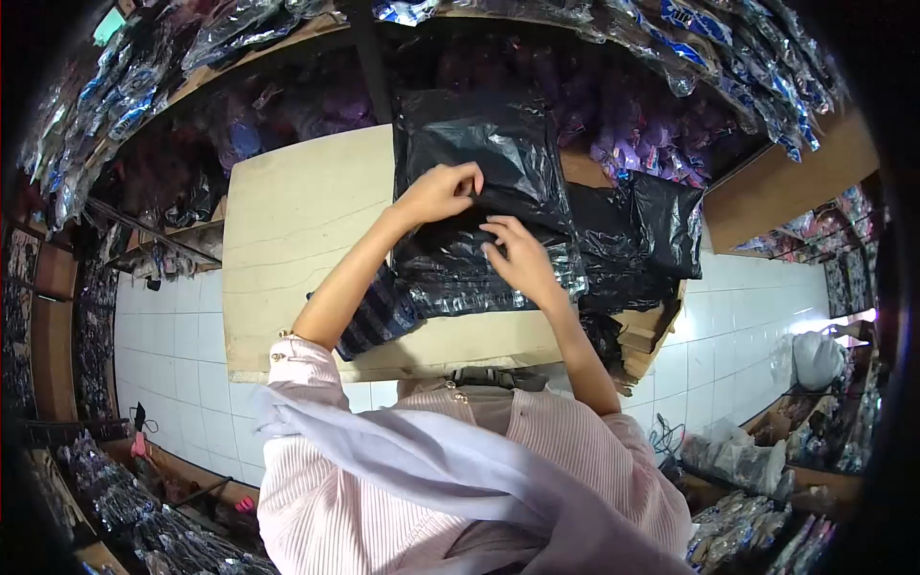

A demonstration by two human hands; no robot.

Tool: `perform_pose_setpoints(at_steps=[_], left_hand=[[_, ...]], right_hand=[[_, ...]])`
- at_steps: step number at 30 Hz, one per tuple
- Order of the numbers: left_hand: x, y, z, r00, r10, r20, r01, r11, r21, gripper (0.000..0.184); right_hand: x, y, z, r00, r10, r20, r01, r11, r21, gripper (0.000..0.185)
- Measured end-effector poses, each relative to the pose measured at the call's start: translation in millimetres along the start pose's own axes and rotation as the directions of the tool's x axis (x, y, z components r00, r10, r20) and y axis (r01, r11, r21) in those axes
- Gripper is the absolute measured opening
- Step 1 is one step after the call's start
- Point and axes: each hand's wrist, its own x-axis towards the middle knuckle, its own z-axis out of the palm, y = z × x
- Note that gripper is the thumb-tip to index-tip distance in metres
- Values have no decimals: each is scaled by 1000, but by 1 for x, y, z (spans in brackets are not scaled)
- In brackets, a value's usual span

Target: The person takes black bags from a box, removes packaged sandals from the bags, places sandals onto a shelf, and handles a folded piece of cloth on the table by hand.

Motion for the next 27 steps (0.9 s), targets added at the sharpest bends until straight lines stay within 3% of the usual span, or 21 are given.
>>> perform_pose_setpoints(at_steps=[2,4,6,8,10,11,13,14,16,17,20,22,27], left_hand=[[0,5,-10,939,-24,344,50,997,-65,15],[9,14,-23,910,-79,406,97,995,-24,18],[27,2,-34,975,-87,205,141,954,-266,19],[46,-29,-39,993,-114,-8,109,971,-214,29],[62,-64,-37,968,-19,-249,84,963,256,39],[69,-81,-34,967,-10,-254,78,963,259,39],[82,-105,-32,899,-212,-384,379,816,436,52],[87,-108,-35,900,-205,-385,373,818,437,52],[93,-113,-38,815,-452,-364,571,736,365,64],[96,-115,-40,797,-492,-350,600,713,363,66],[103,-125,-44,758,-569,-319,652,681,334,68],[105,-136,-44,751,-578,-320,660,679,323,70],[103,-140,-41,716,-664,-216,695,651,305,71]], right_hand=[[5,4,8,983,103,149,-66,970,-235,38],[11,19,21,995,39,92,-4,939,-343,41],[17,25,28,995,24,97,13,933,-361,41],[22,29,32,996,-7,94,42,925,-377,40],[23,30,33,996,-54,67,75,922,-380,40],[25,28,32,985,76,155,-14,930,-368,46],[26,29,32,988,69,140,-15,935,-354,47],[26,28,32,991,59,123,-15,944,-331,46],[28,30,32,993,51,104,-16,949,-316,45],[29,28,30,990,88,112,-49,950,-310,44],[27,17,25,971,199,136,-155,947,-282,48],[20,21,30,994,108,36,-96,966,-239,49],[8,7,26,973,207,98,-192,971,-145,48]])
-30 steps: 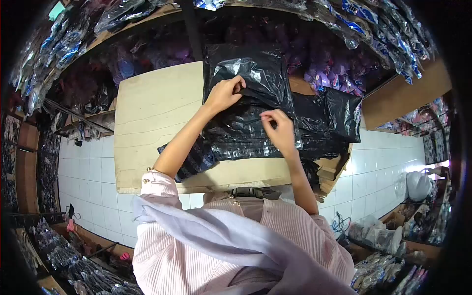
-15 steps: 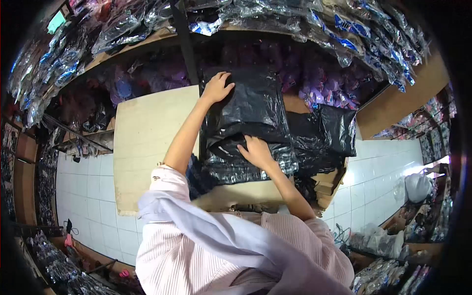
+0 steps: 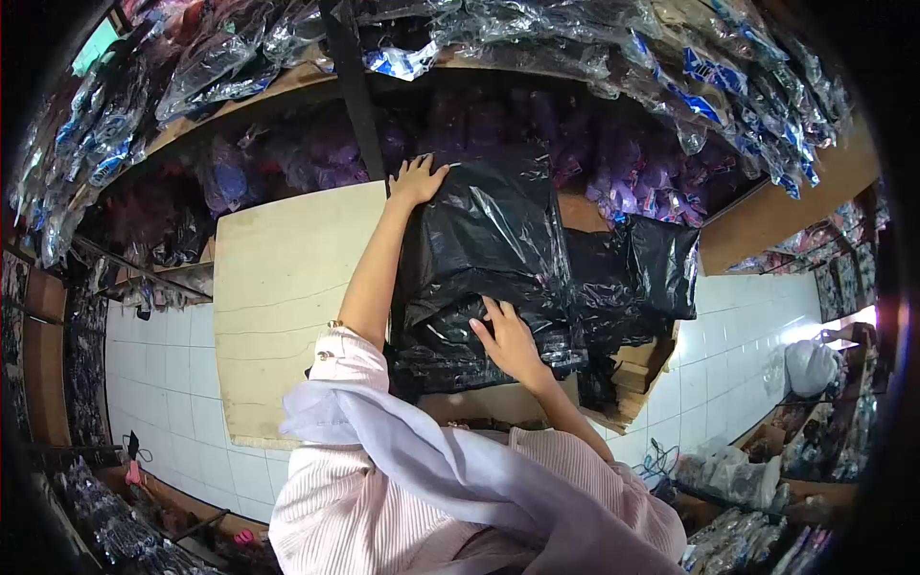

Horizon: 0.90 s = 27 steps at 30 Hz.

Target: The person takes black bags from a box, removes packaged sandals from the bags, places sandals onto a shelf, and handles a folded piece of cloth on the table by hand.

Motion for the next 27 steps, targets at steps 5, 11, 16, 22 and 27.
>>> perform_pose_setpoints(at_steps=[5,11,16,22,27], left_hand=[[-1,2,3,994,-40,101,37,999,40,70],[1,-1,8,983,-57,173,45,997,68,70],[-1,0,15,987,-54,148,32,989,144,71],[-7,2,32,1000,-23,13,17,943,331,71],[-4,9,40,976,129,-175,-36,890,454,68]], right_hand=[[-14,-3,1,1000,-19,-13,20,997,69,49],[-30,-5,2,999,-54,-3,54,981,187,51],[-50,-11,-4,997,-29,67,14,978,208,51],[-84,-4,-16,978,-130,164,92,971,223,51],[-86,-3,-8,974,-135,182,116,987,111,57]])
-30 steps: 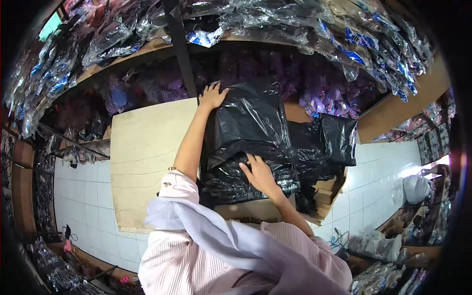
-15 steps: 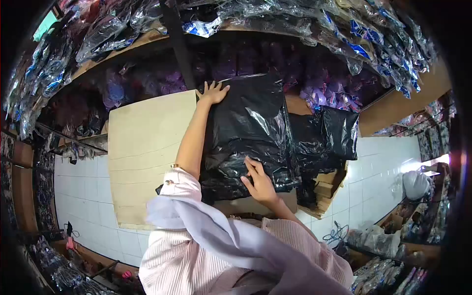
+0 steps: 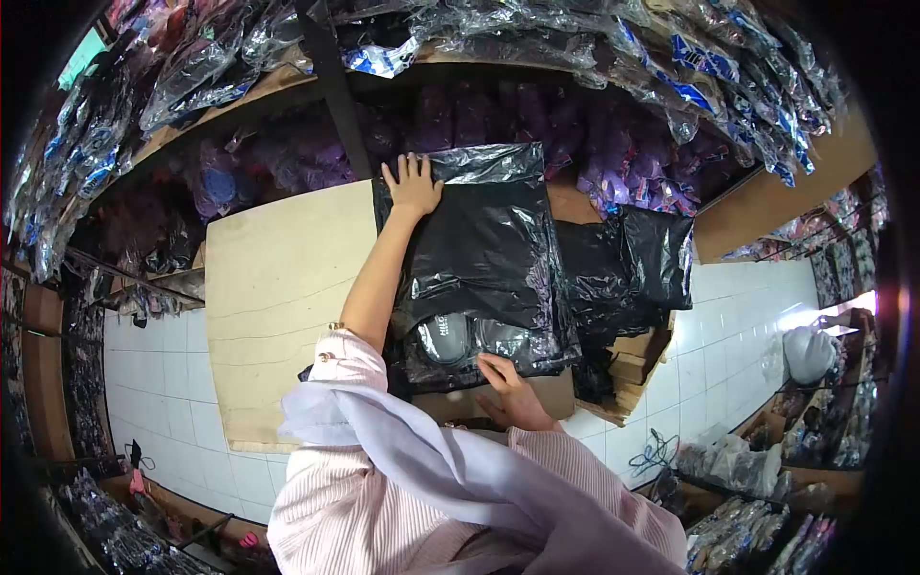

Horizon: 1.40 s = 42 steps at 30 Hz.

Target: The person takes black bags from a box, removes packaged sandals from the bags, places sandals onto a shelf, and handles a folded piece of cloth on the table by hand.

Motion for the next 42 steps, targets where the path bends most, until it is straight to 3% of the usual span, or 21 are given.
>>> perform_pose_setpoints(at_steps=[2,4,6,8,9,12,18,24,33,39,42], left_hand=[[-2,9,-2,997,50,-60,-56,994,-95,66],[-12,17,-17,995,102,6,-98,969,-229,63],[-18,20,-29,991,104,85,-77,960,-270,71],[-23,16,-39,912,152,381,-14,940,-340,84],[-22,12,-40,885,164,436,16,925,-380,96],[-28,6,-36,863,193,466,-9,930,-369,96],[-31,8,-30,877,180,445,-21,941,-338,92],[-34,8,-21,912,186,366,-41,928,-369,90],[-40,14,-23,912,185,367,-98,965,-242,125],[-47,24,-25,932,128,338,-84,986,-143,125],[-48,24,-19,940,127,316,-91,988,-125,124]], right_hand=[[3,0,1,999,33,1,-33,999,-10,59],[5,5,2,998,-39,-53,38,999,-17,63],[8,3,-1,999,-23,-43,23,1000,-12,63],[12,6,2,995,-25,-100,23,1000,-14,62],[13,4,2,991,-20,-129,24,999,28,60],[12,0,2,988,-12,-155,27,995,96,57],[1,0,5,981,-54,-184,71,994,87,54],[-32,-8,4,997,9,-72,-4,998,63,52],[-74,-20,22,995,63,-76,-56,993,100,49],[-93,-29,35,991,98,-91,-83,985,151,49],[-105,-38,41,974,227,14,-223,942,253,46]])
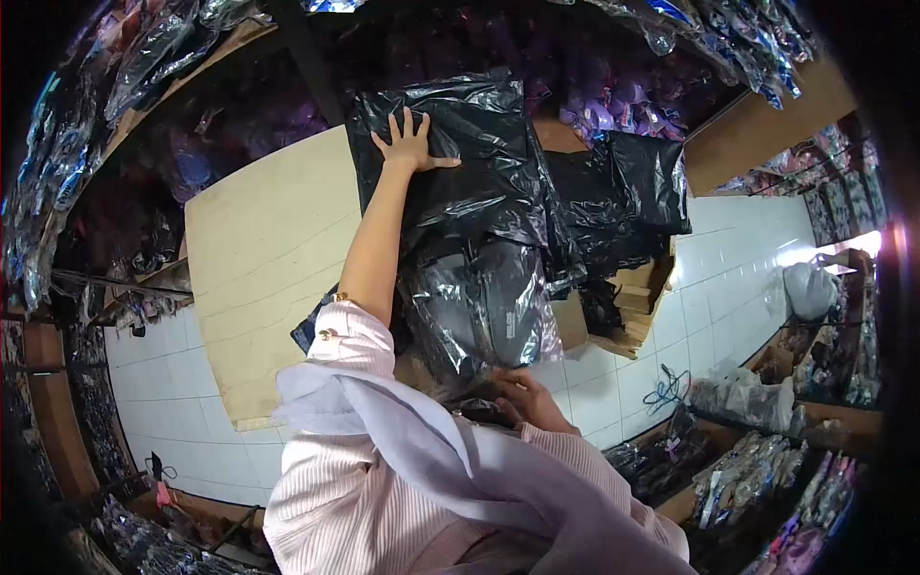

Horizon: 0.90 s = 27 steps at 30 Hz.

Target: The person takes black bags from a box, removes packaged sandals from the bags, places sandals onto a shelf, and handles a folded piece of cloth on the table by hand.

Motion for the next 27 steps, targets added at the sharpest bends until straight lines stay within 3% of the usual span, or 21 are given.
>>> perform_pose_setpoints(at_steps=[4,7,10,12,14,16,17,18,20,24,26,27], left_hand=[[-4,-2,6,997,12,-76,-13,1000,-11,121],[-9,-8,15,971,58,-232,-71,996,-47,103],[-12,-24,14,943,24,-332,-91,978,-189,93],[-18,-39,15,857,-59,-511,-120,943,-310,67],[-25,-52,11,751,-190,-632,-106,911,-400,46],[-26,-69,10,748,-233,-621,-115,876,-468,41],[-26,-74,9,751,-270,-603,-125,838,-531,37],[-29,-76,8,688,-258,-678,-152,862,-483,28],[-21,-88,13,709,-248,-660,-174,846,-504,28],[-18,-96,15,703,-238,-671,-228,817,-529,24],[-18,-98,13,811,-282,-513,-182,711,-679,22],[-14,-101,17,761,-259,-595,-243,736,-632,20]], right_hand=[[-3,-8,2,1000,1,-17,-1,999,-39,40],[10,-14,-11,998,20,-53,-17,999,48,29],[37,-13,-39,998,-30,58,30,1000,7,17],[68,-18,-62,964,-171,-203,161,985,-64,10],[108,-36,-96,912,-65,-405,43,997,-63,9],[168,-13,-126,720,-284,-634,272,955,-119,13],[193,-7,-144,738,-200,-644,190,978,-85,16],[216,-3,-162,750,-114,-651,107,993,-50,19],[262,12,-186,748,-99,-656,-16,986,-166,28],[337,78,-209,839,-79,-538,-66,967,-246,38],[357,90,-214,894,114,-433,-163,984,-77,33],[364,94,-216,883,105,-457,-135,990,-33,29]])
